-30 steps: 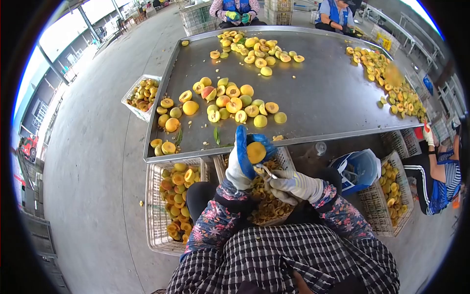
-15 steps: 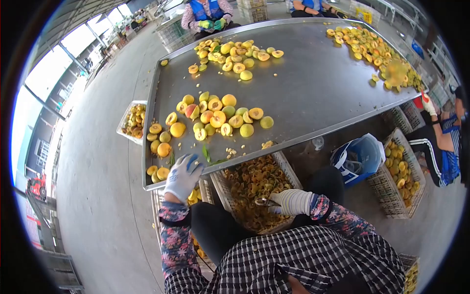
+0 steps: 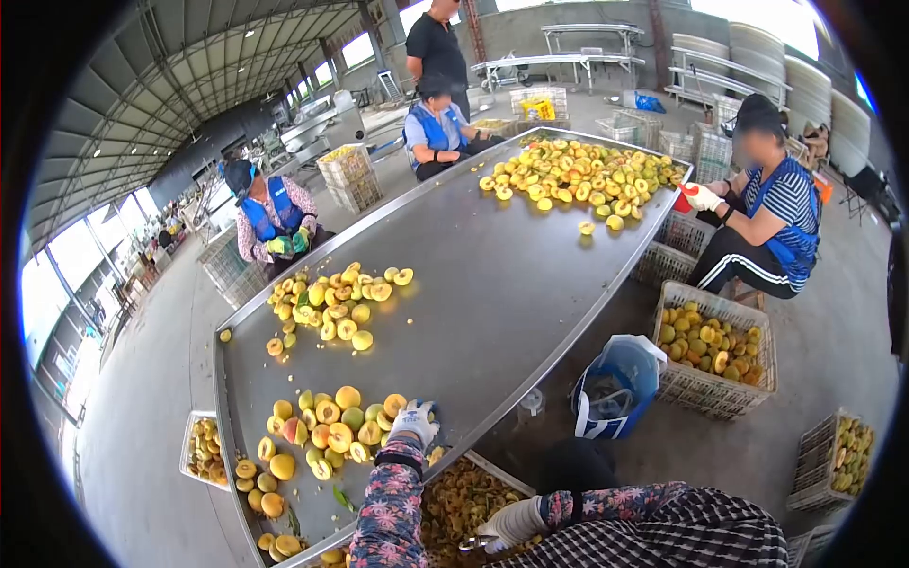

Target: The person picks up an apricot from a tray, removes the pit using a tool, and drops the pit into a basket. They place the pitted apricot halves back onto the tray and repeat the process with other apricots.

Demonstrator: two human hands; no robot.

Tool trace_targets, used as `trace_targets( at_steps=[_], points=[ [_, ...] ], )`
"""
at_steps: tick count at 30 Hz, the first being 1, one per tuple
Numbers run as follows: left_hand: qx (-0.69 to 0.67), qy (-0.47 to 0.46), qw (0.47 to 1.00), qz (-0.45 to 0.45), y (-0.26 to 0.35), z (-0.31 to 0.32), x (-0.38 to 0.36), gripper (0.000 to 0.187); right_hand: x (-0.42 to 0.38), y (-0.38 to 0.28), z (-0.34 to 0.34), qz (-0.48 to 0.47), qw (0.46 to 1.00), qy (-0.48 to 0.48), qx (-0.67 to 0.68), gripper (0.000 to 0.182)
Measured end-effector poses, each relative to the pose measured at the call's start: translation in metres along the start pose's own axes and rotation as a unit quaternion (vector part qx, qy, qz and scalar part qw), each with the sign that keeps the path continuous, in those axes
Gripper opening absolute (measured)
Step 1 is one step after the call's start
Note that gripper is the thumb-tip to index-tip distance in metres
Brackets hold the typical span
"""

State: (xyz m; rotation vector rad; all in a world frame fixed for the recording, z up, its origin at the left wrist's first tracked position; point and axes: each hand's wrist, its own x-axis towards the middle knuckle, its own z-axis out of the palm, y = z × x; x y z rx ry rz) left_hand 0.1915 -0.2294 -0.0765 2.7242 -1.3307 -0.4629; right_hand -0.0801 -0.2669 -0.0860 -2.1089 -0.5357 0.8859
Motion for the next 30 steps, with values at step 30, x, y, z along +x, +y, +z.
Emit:
trace_targets(
  at_steps=[30],
  points=[
    [-0.772, 0.352, 0.529, 0.008, 0.048, -0.01, -0.276, 0.06, 0.007, -0.145, -0.015, -0.04, 0.87, 0.468, -0.152, 0.029]
  ],
)
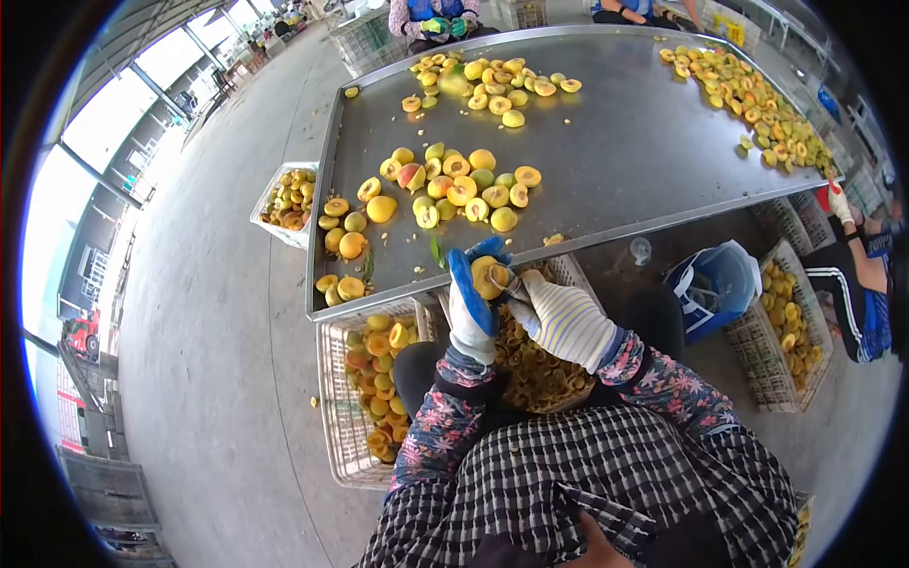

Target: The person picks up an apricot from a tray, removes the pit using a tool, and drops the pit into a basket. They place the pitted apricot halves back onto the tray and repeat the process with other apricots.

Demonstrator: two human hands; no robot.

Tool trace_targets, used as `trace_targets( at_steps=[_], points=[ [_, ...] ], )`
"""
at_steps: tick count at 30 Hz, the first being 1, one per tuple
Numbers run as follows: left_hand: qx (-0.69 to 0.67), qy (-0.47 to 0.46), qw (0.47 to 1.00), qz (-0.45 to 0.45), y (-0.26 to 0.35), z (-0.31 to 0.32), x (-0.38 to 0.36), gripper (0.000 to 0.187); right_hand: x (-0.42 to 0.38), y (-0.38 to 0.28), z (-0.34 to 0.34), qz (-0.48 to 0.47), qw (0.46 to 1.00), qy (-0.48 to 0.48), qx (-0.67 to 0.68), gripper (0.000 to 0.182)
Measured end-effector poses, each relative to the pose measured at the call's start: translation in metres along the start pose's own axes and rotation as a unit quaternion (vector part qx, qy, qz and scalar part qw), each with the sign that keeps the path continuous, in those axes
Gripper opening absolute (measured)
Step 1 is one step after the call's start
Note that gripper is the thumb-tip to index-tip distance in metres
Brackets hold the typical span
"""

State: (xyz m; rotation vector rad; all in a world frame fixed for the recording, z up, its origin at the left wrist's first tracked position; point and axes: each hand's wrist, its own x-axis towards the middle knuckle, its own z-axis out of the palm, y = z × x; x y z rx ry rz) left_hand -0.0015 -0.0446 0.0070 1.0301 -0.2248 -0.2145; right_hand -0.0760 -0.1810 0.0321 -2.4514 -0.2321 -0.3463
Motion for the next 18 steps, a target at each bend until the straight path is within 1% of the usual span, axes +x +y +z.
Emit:
trace_targets(
  at_steps=[2, 5, 8, 9, 11, 12, 14, 15, 17, 18],
  points=[
    [0.065, 0.0, 0.996, 0.058, -0.008, -0.008, 0.0, 0.06, 0.001, 0.0, 0.005, -0.004, 1.0, -0.002, 0.001, 0.036],
    [0.137, 0.035, 0.984, 0.108, -0.006, 0.0, -0.007, 0.059, -0.002, -0.002, 0.016, -0.006, 0.999, -0.017, 0.028, 0.035],
    [0.074, 0.073, 0.993, 0.053, -0.002, 0.004, -0.01, 0.057, -0.003, -0.005, 0.011, -0.007, 0.998, -0.055, 0.015, 0.034],
    [0.064, 0.078, 0.994, 0.049, 0.0, 0.006, -0.009, 0.058, -0.003, -0.007, 0.007, -0.016, 0.998, -0.061, 0.011, 0.033],
    [0.099, 0.05, 0.992, 0.061, -0.002, -0.003, -0.009, 0.059, -0.002, -0.009, -0.001, -0.035, 0.997, -0.074, 0.003, 0.033],
    [0.117, 0.036, 0.99, 0.067, -0.003, -0.008, -0.009, 0.06, -0.002, -0.006, 0.001, -0.03, 0.995, -0.09, 0.021, 0.032],
    [0.111, 0.015, 0.992, 0.062, -0.002, -0.013, -0.007, 0.06, 0.001, 0.002, 0.005, -0.024, 0.991, -0.121, 0.057, 0.032],
    [0.11, 0.004, 0.992, 0.059, -0.002, -0.016, -0.007, 0.06, 0.002, 0.001, 0.005, -0.012, 0.984, -0.133, 0.118, 0.031],
    [0.106, 0.0, 0.991, 0.08, -0.005, -0.019, -0.006, 0.059, 0.002, 0.0, 0.006, 0.014, 0.959, -0.152, 0.241, 0.031],
    [0.104, -0.003, 0.99, 0.092, -0.005, -0.018, -0.005, 0.058, 0.004, 0.0, 0.003, 0.014, 0.951, -0.159, 0.267, 0.031]
  ],
)
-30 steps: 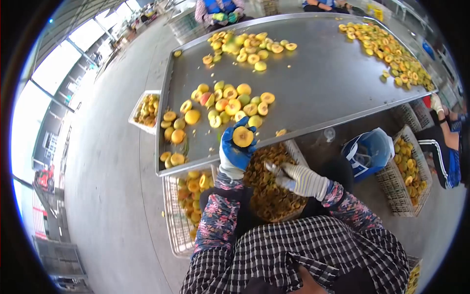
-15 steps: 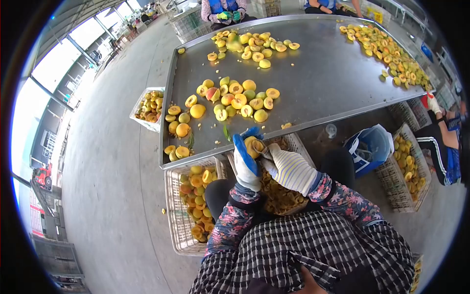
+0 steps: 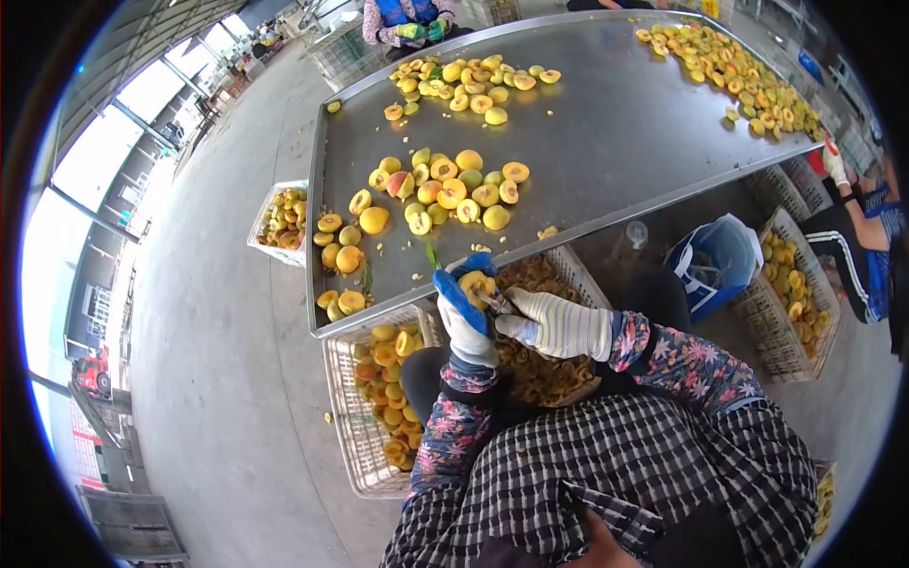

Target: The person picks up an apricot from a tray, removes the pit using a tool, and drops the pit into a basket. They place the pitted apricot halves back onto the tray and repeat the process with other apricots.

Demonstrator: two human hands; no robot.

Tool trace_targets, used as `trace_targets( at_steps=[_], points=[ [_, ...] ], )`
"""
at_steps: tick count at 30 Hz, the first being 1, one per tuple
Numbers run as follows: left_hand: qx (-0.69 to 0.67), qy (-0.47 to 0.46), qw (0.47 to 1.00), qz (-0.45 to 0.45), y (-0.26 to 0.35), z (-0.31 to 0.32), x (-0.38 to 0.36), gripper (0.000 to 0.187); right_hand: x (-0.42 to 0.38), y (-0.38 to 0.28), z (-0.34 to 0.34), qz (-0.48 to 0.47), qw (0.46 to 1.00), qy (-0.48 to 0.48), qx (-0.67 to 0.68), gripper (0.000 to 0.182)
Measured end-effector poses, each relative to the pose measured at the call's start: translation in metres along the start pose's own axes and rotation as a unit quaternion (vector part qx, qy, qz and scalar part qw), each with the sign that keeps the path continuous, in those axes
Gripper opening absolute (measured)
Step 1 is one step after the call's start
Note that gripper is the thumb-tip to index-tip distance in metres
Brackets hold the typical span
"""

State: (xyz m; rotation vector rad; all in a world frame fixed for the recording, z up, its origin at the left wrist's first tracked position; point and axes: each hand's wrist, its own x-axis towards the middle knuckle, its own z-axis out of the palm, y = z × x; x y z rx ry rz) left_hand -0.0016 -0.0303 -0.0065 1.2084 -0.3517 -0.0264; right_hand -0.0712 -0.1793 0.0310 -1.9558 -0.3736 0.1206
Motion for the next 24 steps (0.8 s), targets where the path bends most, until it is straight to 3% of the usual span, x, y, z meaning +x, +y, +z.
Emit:
trace_targets(
  at_steps=[2, 3, 6, 7, 10, 12, 15, 21, 23, 24],
  points=[
    [0.062, -0.024, 0.997, 0.036, 0.004, 0.001, 0.0, 0.056, 0.001, -0.002, -0.007, -0.006, 0.998, -0.016, 0.056, 0.03],
    [0.032, -0.019, 0.999, 0.024, 0.007, 0.005, 0.001, 0.055, 0.006, 0.0, -0.007, -0.072, 0.997, 0.003, -0.001, 0.032],
    [-0.173, 0.028, 0.982, -0.073, 0.017, 0.022, 0.002, 0.053, 0.002, -0.008, -0.017, 0.03, 0.984, -0.01, -0.174, 0.036],
    [-0.192, 0.048, 0.976, -0.086, 0.021, 0.025, 0.003, 0.053, 0.0, -0.003, -0.012, -0.004, 0.983, 0.033, -0.183, 0.037],
    [-0.256, 0.119, 0.951, -0.127, 0.025, 0.032, -0.004, 0.053, -0.001, 0.001, -0.001, 0.026, 0.987, 0.015, -0.155, 0.038],
    [-0.278, 0.063, 0.947, -0.147, 0.013, 0.02, 0.003, 0.05, -0.004, -0.001, -0.006, 0.098, 0.994, -0.048, 0.027, 0.041],
    [-0.297, -0.027, 0.931, -0.211, 0.02, 0.014, 0.006, 0.044, -0.012, -0.003, -0.011, 0.18, 0.939, -0.113, 0.269, 0.041],
    [-0.194, -0.008, 0.95, -0.243, 0.015, 0.019, 0.012, 0.043, -0.014, 0.009, -0.019, 0.217, 0.861, -0.159, 0.433, 0.046],
    [-0.029, -0.016, 0.994, -0.105, 0.009, 0.027, 0.005, 0.042, -0.016, 0.013, -0.016, 0.218, 0.857, -0.148, 0.442, 0.047],
    [-0.044, -0.016, 0.993, -0.106, 0.006, 0.027, 0.005, 0.037, -0.016, 0.012, -0.015, 0.224, 0.87, -0.132, 0.42, 0.046]
  ],
)
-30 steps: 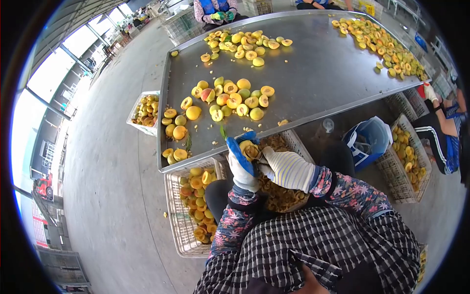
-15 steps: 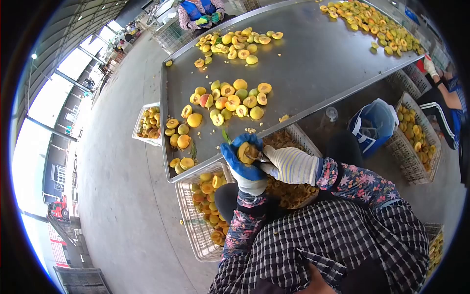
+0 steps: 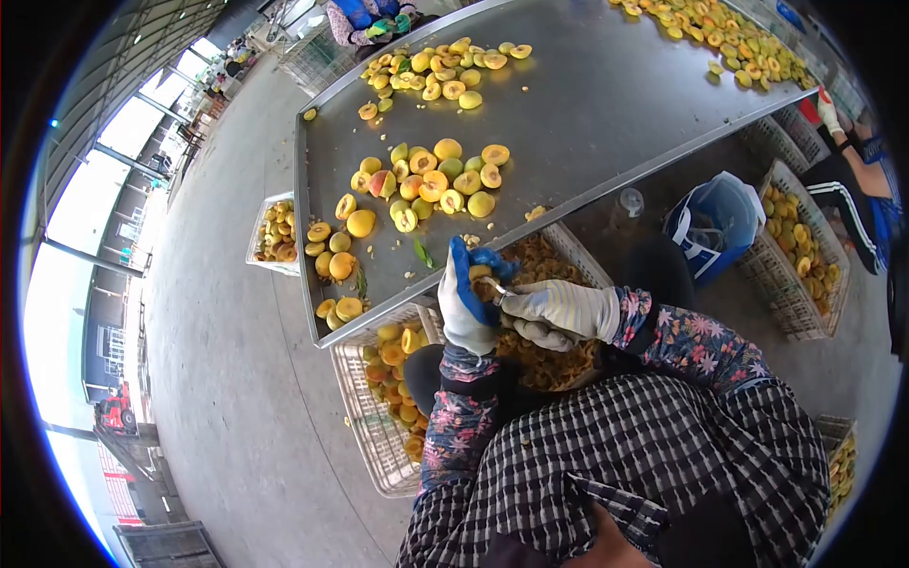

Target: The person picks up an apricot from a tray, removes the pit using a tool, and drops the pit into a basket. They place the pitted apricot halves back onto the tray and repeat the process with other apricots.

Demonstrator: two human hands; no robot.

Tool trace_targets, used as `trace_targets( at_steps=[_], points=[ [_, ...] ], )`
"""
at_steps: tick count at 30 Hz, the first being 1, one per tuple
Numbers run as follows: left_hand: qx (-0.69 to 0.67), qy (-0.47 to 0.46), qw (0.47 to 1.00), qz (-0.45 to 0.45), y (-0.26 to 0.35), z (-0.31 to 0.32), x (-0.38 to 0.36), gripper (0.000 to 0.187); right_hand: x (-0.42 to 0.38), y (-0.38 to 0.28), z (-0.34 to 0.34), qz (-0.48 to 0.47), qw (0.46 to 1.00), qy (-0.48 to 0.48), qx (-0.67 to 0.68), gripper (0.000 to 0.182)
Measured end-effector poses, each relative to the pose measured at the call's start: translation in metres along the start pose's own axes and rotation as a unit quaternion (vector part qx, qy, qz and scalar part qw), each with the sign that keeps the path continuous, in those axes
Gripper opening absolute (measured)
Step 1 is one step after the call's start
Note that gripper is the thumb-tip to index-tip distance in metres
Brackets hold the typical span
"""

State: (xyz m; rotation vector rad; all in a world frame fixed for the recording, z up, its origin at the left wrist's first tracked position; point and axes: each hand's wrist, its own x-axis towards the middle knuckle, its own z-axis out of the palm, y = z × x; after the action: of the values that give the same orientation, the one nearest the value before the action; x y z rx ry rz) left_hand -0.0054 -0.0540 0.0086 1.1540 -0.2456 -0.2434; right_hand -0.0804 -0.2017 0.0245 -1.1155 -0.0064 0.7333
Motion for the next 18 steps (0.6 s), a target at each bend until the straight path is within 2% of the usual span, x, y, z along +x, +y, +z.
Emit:
trace_targets(
  at_steps=[1, 4, 7, 8, 9, 11, 12, 13, 14, 16, 18],
  points=[
    [-0.015, -0.001, 1.0, -0.001, -0.002, 0.0, 0.001, 0.036, 0.0, 0.001, 0.0, -0.002, 1.0, 0.023, -0.021, 0.046],
    [-0.13, 0.025, 0.982, -0.136, -0.005, 0.0, 0.006, 0.035, -0.005, 0.005, -0.003, -0.015, 0.997, 0.046, -0.067, 0.045],
    [-0.228, 0.018, 0.937, -0.262, -0.005, -0.008, 0.016, 0.034, -0.004, 0.024, -0.013, -0.045, 0.971, 0.051, -0.229, 0.047],
    [-0.222, 0.01, 0.939, -0.261, -0.006, -0.009, 0.016, 0.034, -0.004, 0.031, -0.017, -0.054, 0.957, 0.052, -0.279, 0.048],
    [-0.215, 0.003, 0.942, -0.259, -0.007, -0.01, 0.017, 0.034, -0.005, 0.039, -0.027, -0.144, 0.913, 0.084, -0.372, 0.048],
    [-0.208, 0.005, 0.947, -0.246, -0.011, -0.013, 0.019, 0.035, -0.016, 0.042, -0.039, -0.118, 0.87, 0.092, -0.47, 0.046],
    [-0.133, 0.0, 0.971, -0.197, -0.011, -0.018, 0.019, 0.036, -0.018, 0.038, -0.04, -0.104, 0.846, 0.094, -0.515, 0.044],
    [-0.057, -0.006, 0.987, -0.148, -0.01, -0.024, 0.018, 0.037, -0.024, 0.024, -0.036, 0.01, 0.828, 0.076, -0.555, 0.043],
    [0.02, -0.012, 0.995, -0.098, -0.009, -0.027, 0.017, 0.039, -0.024, 0.027, -0.036, 0.021, 0.815, 0.088, -0.573, 0.043],
    [-0.018, 0.005, 0.998, -0.062, -0.002, -0.027, 0.014, 0.041, -0.024, 0.036, -0.036, 0.038, 0.786, 0.112, -0.606, 0.044],
    [-0.063, 0.027, 0.993, -0.097, 0.004, -0.03, 0.01, 0.043, -0.017, 0.039, -0.031, -0.076, 0.803, 0.164, -0.568, 0.04]
  ],
)
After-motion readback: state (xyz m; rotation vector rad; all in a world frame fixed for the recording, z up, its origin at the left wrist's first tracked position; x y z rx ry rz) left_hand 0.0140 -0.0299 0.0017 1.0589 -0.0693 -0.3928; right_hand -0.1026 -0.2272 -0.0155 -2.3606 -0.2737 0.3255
